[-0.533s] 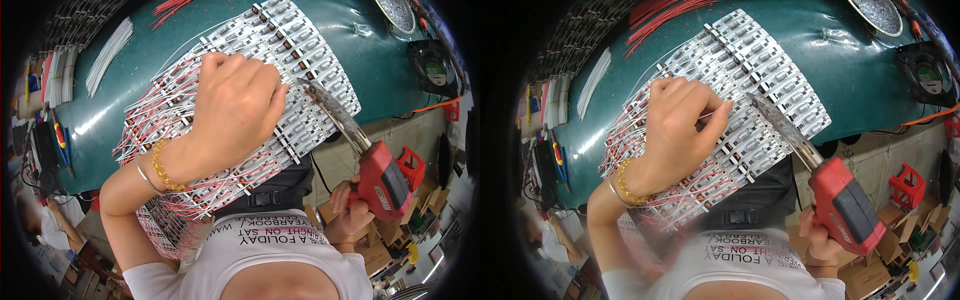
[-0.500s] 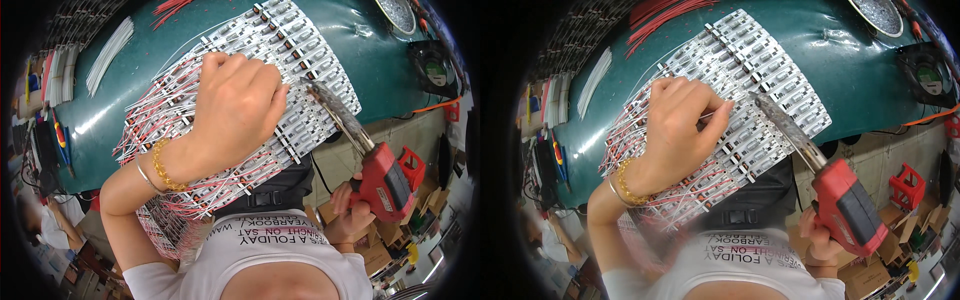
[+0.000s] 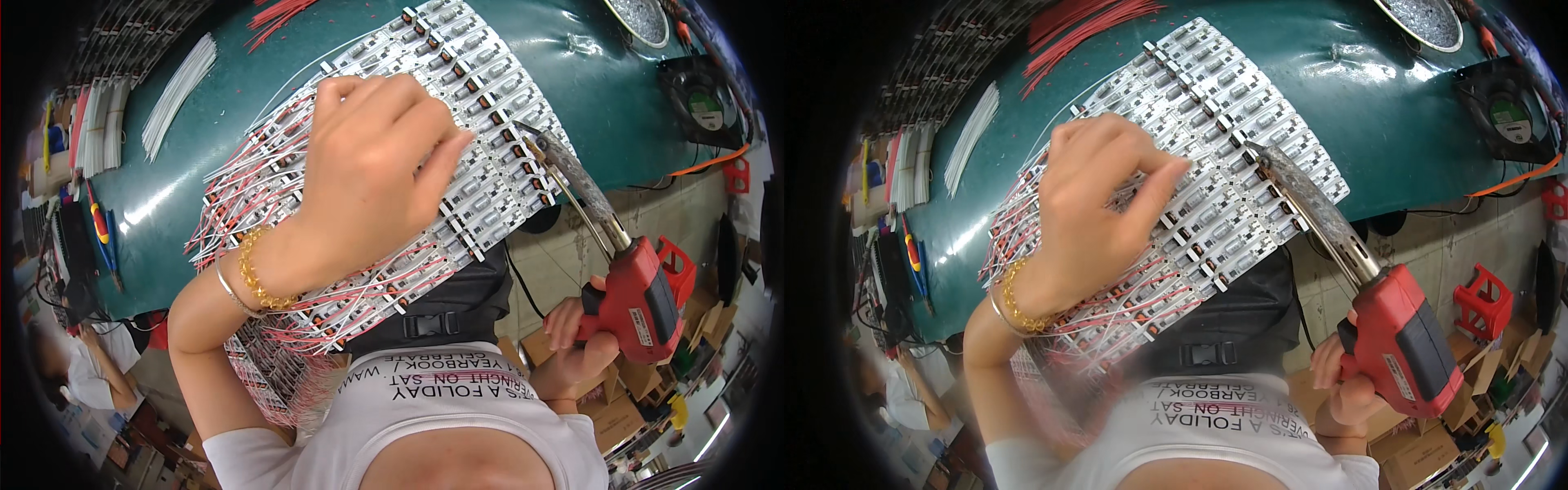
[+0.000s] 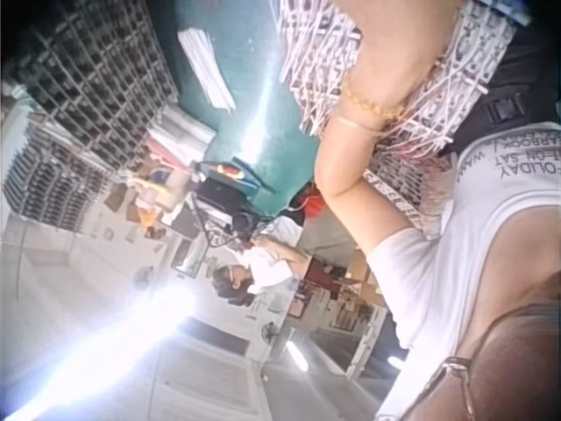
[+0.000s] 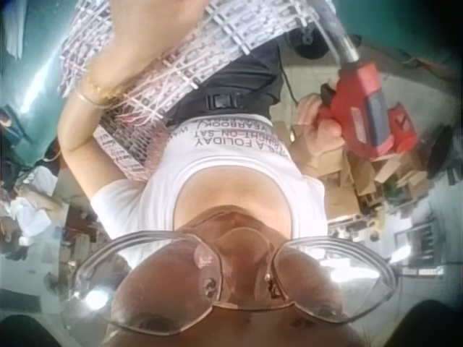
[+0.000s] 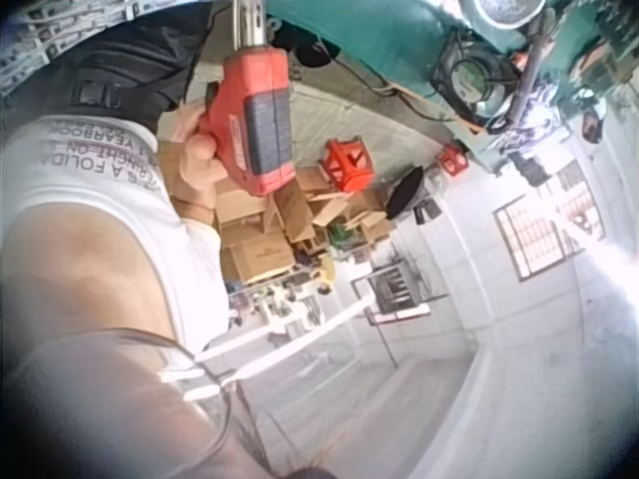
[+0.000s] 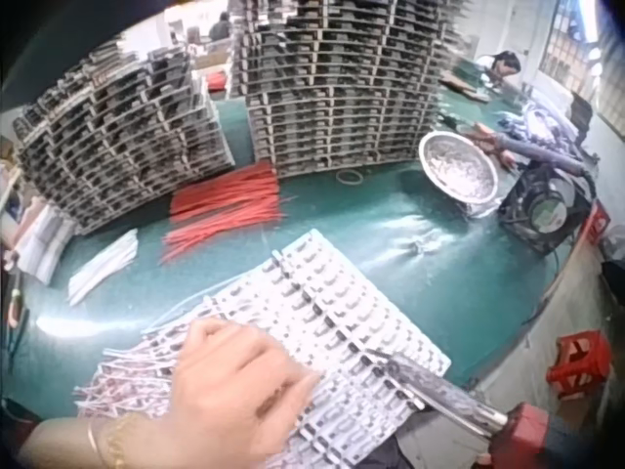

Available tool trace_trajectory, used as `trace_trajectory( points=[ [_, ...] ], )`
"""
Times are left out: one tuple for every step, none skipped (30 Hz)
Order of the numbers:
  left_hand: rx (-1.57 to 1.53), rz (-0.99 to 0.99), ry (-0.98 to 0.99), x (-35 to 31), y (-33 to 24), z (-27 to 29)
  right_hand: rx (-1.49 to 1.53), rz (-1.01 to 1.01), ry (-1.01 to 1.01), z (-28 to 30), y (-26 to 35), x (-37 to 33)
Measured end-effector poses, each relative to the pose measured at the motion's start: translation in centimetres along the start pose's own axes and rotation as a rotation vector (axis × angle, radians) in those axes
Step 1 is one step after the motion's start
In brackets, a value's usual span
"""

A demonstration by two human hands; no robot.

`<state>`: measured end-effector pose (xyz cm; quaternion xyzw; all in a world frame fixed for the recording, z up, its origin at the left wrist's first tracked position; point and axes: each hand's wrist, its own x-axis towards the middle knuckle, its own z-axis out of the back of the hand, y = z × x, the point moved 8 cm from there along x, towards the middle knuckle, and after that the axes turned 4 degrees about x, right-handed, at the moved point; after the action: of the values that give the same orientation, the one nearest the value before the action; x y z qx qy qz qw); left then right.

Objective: The person uses a soldering iron to attach red and white wires to a grid of electronic components on a workbench. They repeatedly pick up individual wires, position them on the board, and apply the soldering iron to secure the connections.

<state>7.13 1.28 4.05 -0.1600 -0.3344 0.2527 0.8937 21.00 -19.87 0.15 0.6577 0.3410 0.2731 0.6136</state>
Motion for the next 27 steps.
trace_trajectory(
  points=[
    [-0.027, -0.013, 0.002, 0.0, -0.3, 0.1, -0.009, 0.002, -0.001, 0.0, 0.0, -0.1],
    [-0.034, 0.008, 0.038, -0.2, -0.4, -0.3, -0.018, 0.004, -0.002, 0.0, 0.0, -0.3],
    [-0.041, 0.029, 0.073, -0.3, -0.5, -0.7, -0.027, 0.007, -0.004, 0.0, 0.0, -0.3],
    [-0.048, 0.051, 0.108, -0.4, -0.6, -1.1, -0.029, -0.011, 0.017, -0.1, 0.0, -0.3],
    [-0.038, 0.048, 0.107, -0.5, -0.6, -1.2, -0.031, -0.029, 0.038, -0.1, -0.1, -0.3],
    [-0.027, 0.045, 0.107, -0.5, -0.7, -1.3, -0.034, -0.047, 0.058, -0.2, -0.2, -0.3],
    [-0.017, 0.042, 0.106, -0.6, -0.7, -1.3, -0.03, -0.048, 0.058, -0.1, -0.2, -0.4],
    [-0.008, 0.032, 0.103, -0.6, -0.8, -1.3, -0.026, -0.049, 0.059, -0.1, -0.3, -0.4],
    [0.001, 0.023, 0.099, -0.7, -0.8, -1.3, -0.022, -0.05, 0.059, -0.1, -0.4, -0.5],
    [0.01, 0.015, 0.096, -0.7, -0.8, -1.3, -0.035, -0.044, 0.047, 0.0, -0.4, -0.6],
    [0.017, 0.011, 0.096, -0.8, -0.8, -1.4, -0.048, -0.038, 0.036, 0.0, -0.5, -0.6],
    [0.023, 0.006, 0.096, -0.8, -0.8, -1.4, -0.06, -0.033, 0.025, 0.0, -0.4, -0.6],
    [0.027, -0.003, 0.096, -0.8, -0.9, -1.5, -0.068, -0.037, 0.02, 0.0, -0.4, -0.7],
    [0.032, -0.007, 0.098, -0.8, -0.9, -1.6, -0.075, -0.042, 0.016, -0.1, -0.3, -0.6],
    [0.036, -0.011, 0.101, -0.8, -1.0, -1.7, -0.082, -0.046, 0.012, -0.1, -0.3, -0.7],
    [0.043, -0.013, 0.102, -0.8, -1.0, -1.7, -0.069, -0.047, 0.006, -0.1, -0.3, -0.7],
    [0.044, -0.016, 0.098, -0.8, -1.0, -1.6, -0.056, -0.047, 0.0, -0.1, -0.3, -0.7],
    [0.045, -0.02, 0.093, -0.8, -1.1, -1.7, -0.043, -0.047, -0.006, -0.1, -0.3, -0.7],
    [0.047, -0.022, 0.088, -0.8, -1.0, -1.6, -0.035, -0.047, -0.007, -0.1, -0.2, -0.7],
    [0.051, -0.021, 0.085, -0.8, -1.0, -1.6, -0.026, -0.048, -0.009, -0.2, -0.2, -0.6],
    [0.055, -0.021, 0.082, -0.9, -0.9, -1.5, -0.017, -0.048, -0.01, -0.2, -0.1, -0.4],
    [0.054, -0.027, 0.079, -0.9, -1.0, -1.6, -0.025, -0.046, -0.026, -0.2, 0.0, -0.4],
    [0.048, -0.026, 0.083, -0.8, -1.0, -1.6, -0.034, -0.044, -0.042, -0.2, 0.0, -0.4],
    [0.042, -0.025, 0.086, -0.8, -1.0, -1.7, -0.042, -0.042, -0.058, -0.1, 0.0, -0.4],
    [0.04, -0.023, 0.09, -0.8, -1.1, -1.7, -0.042, -0.037, -0.059, -0.1, 0.0, -0.5],
    [0.036, -0.02, 0.093, -0.8, -1.0, -1.7, -0.042, -0.031, -0.062, 0.0, 0.0, -0.6],
    [0.031, -0.016, 0.095, -0.8, -1.0, -1.7, -0.043, -0.026, -0.064, 0.1, 0.0, -0.7]
  ],
)
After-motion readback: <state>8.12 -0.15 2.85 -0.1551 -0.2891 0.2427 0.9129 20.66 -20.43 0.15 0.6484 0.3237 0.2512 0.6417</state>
